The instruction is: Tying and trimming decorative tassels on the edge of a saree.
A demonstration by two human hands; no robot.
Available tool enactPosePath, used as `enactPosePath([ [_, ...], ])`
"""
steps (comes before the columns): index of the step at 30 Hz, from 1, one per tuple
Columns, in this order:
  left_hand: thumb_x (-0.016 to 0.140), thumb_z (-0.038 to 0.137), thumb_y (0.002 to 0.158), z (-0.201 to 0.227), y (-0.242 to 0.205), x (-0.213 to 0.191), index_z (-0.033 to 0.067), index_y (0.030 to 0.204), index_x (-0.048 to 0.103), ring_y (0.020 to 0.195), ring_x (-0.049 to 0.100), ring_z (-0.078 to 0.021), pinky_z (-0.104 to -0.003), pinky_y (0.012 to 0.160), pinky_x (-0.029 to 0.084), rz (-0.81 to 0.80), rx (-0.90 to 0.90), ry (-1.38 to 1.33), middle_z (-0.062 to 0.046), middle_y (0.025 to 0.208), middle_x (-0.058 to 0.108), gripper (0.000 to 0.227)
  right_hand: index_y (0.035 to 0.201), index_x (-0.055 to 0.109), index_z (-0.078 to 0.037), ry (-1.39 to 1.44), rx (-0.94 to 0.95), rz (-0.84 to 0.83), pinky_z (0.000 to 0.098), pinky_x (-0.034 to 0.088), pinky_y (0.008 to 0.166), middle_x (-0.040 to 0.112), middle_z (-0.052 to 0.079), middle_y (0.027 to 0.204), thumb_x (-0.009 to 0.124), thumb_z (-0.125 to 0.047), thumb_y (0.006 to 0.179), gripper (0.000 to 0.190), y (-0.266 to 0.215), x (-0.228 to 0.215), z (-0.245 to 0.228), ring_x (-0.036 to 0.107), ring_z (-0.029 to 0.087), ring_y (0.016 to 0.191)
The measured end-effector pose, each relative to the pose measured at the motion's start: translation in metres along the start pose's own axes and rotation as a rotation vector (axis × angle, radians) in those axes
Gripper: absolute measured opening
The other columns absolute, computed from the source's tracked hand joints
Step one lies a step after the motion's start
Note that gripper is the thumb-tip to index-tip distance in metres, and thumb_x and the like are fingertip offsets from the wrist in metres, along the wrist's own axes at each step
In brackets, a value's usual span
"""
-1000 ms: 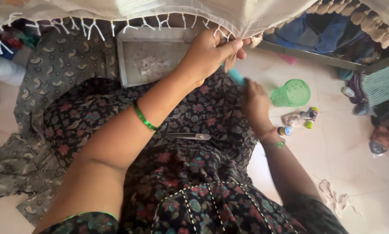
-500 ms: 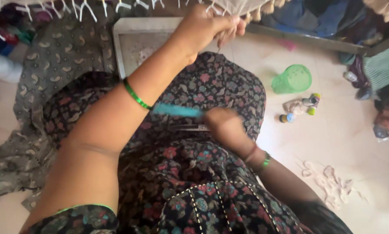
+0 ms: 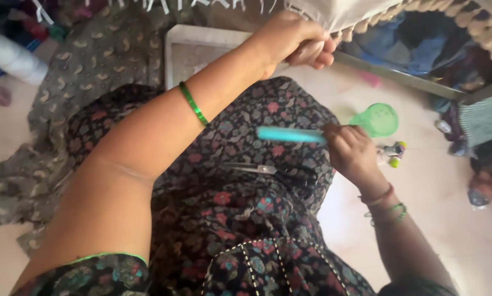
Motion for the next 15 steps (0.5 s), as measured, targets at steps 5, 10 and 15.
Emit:
enactPosePath([
  [5, 0.066, 0.017, 0.088, -0.004, 0.007, 0.018, -0.0074, 0.094, 0.073, 0.076, 0.079, -0.0235, -0.036, 0.073, 0.067, -0.002, -0.133, -0.120, -0.015, 0.083, 0.079, 0.026, 0.120, 0.066, -0.009, -0.436, -0.231, 0.122, 0.0434, 0.050, 0.093, 0.070, 0.007, 0.112, 0.073, -0.002, 0.089, 0.032, 0.070, -0.110, -0.016, 0.068, 0.025, 0.099],
  [10, 0.068, 0.015, 0.086, 0.016, -0.002, 0.018, -0.0065, 0.097, 0.075, 0.079, 0.078, -0.0197, -0.034, 0.068, 0.066, 0.091, -0.062, 0.047, -0.015, 0.090, 0.080, 0.025, 0.121, 0.067, -0.011, -0.671, -0.295, 0.145, 0.0395, 0.047, 0.093, 0.071, 0.004, 0.112, 0.074, -0.007, 0.093, 0.030, 0.073, -0.110, 0.007, 0.068, 0.019, 0.100],
  [15, 0.070, 0.011, 0.087, -0.002, 0.013, 0.007, -0.0076, 0.095, 0.079, 0.074, 0.077, -0.0169, -0.028, 0.070, 0.064, 0.010, -0.053, 0.075, -0.017, 0.092, 0.082, 0.023, 0.126, 0.067, -0.014, -0.608, -0.409, 0.139, 0.0384, 0.046, 0.092, 0.071, 0.003, 0.116, 0.073, -0.009, 0.100, 0.027, 0.072, -0.107, 0.015, 0.068, 0.018, 0.101],
])
Point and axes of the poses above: each hand's wrist, its own y-axis towards the middle knuckle, its own x-axis out of the palm, z = x × y, the point moved 6 cm from there along y, towards the middle knuckle
